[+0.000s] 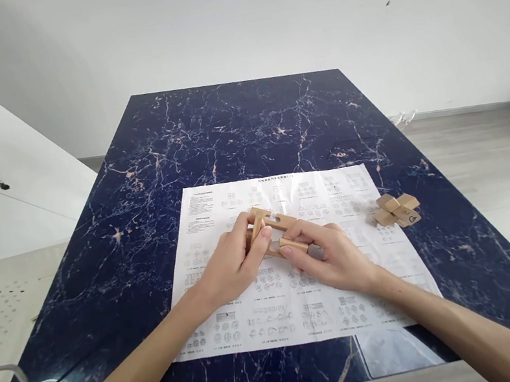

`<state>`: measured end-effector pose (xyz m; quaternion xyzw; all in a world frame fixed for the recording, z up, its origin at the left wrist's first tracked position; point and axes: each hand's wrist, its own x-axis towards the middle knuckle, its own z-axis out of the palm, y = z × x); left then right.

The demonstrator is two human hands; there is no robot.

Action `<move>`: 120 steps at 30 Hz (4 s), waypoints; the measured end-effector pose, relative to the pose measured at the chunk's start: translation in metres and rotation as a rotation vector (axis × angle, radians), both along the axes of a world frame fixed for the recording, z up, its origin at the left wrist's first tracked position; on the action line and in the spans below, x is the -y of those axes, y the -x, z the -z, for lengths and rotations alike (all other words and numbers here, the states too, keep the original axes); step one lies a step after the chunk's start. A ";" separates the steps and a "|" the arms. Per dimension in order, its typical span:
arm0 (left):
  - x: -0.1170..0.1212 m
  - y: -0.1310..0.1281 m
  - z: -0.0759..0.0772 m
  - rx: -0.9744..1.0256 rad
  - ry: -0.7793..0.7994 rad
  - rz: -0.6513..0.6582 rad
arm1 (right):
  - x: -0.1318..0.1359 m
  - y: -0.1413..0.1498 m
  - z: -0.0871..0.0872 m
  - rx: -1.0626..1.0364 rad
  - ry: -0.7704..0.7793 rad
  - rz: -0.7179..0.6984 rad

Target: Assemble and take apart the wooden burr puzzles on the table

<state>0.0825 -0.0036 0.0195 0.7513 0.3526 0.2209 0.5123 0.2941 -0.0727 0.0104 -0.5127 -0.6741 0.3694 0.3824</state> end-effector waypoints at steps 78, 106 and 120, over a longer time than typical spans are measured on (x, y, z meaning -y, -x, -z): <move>-0.004 -0.004 0.009 -0.239 -0.868 0.423 | -0.019 -0.009 0.013 0.105 -0.121 0.295; -0.096 0.065 0.009 -0.592 -0.765 -0.054 | -0.016 -0.011 0.011 0.126 -0.067 0.245; -0.087 0.058 0.011 -0.471 -0.746 -0.227 | -0.014 -0.011 0.015 0.129 -0.116 0.210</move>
